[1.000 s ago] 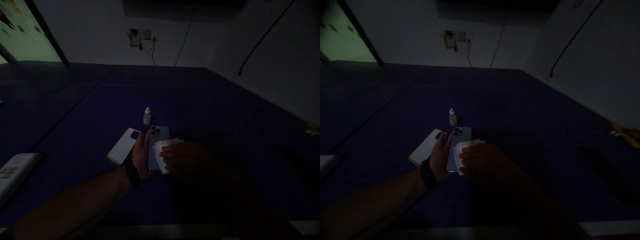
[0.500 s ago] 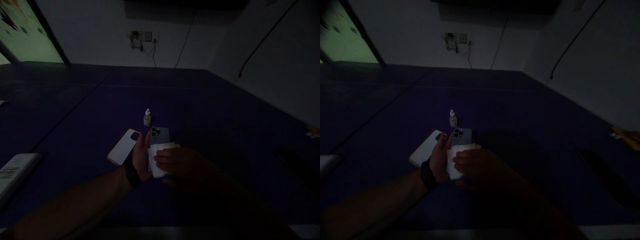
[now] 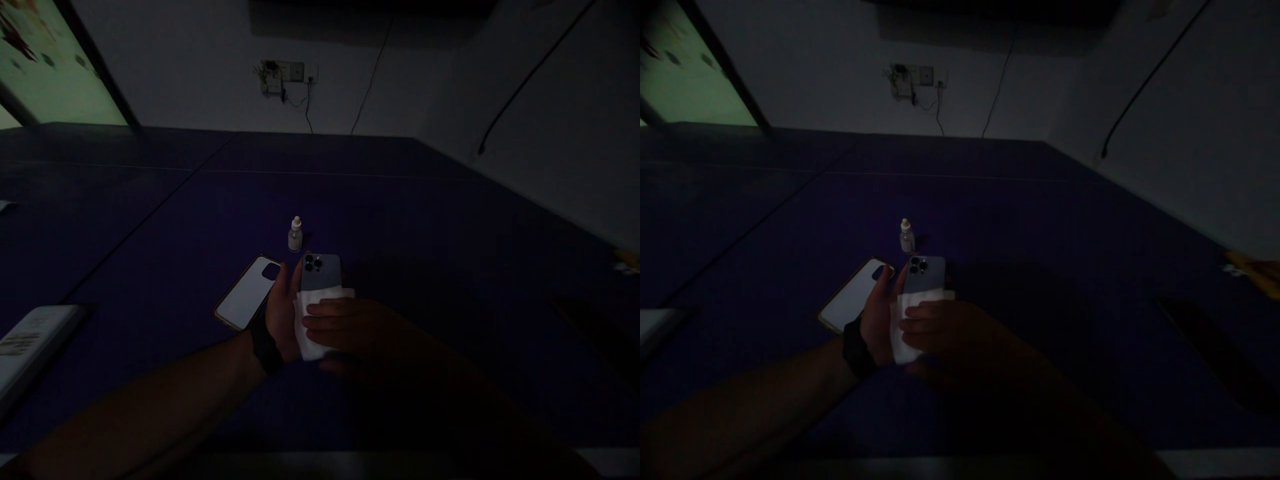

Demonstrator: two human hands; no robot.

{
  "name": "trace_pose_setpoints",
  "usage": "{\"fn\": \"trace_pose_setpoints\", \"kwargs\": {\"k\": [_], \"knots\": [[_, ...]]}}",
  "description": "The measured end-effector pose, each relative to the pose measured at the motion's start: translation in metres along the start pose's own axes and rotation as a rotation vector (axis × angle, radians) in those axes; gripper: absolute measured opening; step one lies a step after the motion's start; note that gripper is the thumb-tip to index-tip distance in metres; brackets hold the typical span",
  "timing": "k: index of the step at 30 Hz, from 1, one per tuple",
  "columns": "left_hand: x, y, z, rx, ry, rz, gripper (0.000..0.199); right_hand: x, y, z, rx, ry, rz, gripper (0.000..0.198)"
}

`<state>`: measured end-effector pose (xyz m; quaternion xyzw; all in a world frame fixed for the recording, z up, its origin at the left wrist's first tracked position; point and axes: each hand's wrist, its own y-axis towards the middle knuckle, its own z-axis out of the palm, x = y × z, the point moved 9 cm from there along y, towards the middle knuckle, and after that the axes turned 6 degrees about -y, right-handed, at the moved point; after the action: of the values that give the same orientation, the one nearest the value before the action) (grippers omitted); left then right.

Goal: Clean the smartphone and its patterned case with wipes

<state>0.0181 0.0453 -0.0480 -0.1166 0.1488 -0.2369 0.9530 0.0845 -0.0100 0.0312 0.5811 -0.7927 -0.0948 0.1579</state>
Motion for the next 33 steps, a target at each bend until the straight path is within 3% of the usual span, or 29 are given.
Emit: {"fn": "trace_pose_setpoints", "kwargs": {"k": [4,9,14,19,23,25,30,33], "knots": [[-0.001,0.000,0.001,0.015,0.027,0.026,0.066,-0.008,-0.004,-0.009,-0.068,-0.043,0.056,0.026],[-0.001,-0.001,0.004,0.010,0.003,0.015,0.067,0.001,0.001,-0.001,0.006,-0.049,-0.002,0.051],[-0.002,-0.002,0.006,-0.018,0.005,0.029,0.064,-0.011,-0.004,-0.011,-0.058,-0.088,0.080,0.028],[-0.003,0.001,0.000,0.010,-0.011,0.046,0.062,-0.004,0.000,0.001,0.002,-0.086,0.017,0.058],[-0.001,0.004,-0.003,0.034,0.017,0.035,0.064,-0.008,-0.002,-0.006,-0.084,-0.095,0.025,0.031],[-0.001,0.005,-0.005,0.028,0.036,0.053,0.064,-0.011,-0.004,-0.009,-0.119,-0.111,0.055,0.027],[-0.003,0.003,-0.002,0.069,0.024,0.052,0.064,-0.007,0.001,0.007,-0.013,-0.088,0.044,0.059],[-0.002,0.001,0.000,0.056,0.038,0.043,0.063,-0.010,0.000,0.001,-0.052,-0.089,0.044,0.039]]}}
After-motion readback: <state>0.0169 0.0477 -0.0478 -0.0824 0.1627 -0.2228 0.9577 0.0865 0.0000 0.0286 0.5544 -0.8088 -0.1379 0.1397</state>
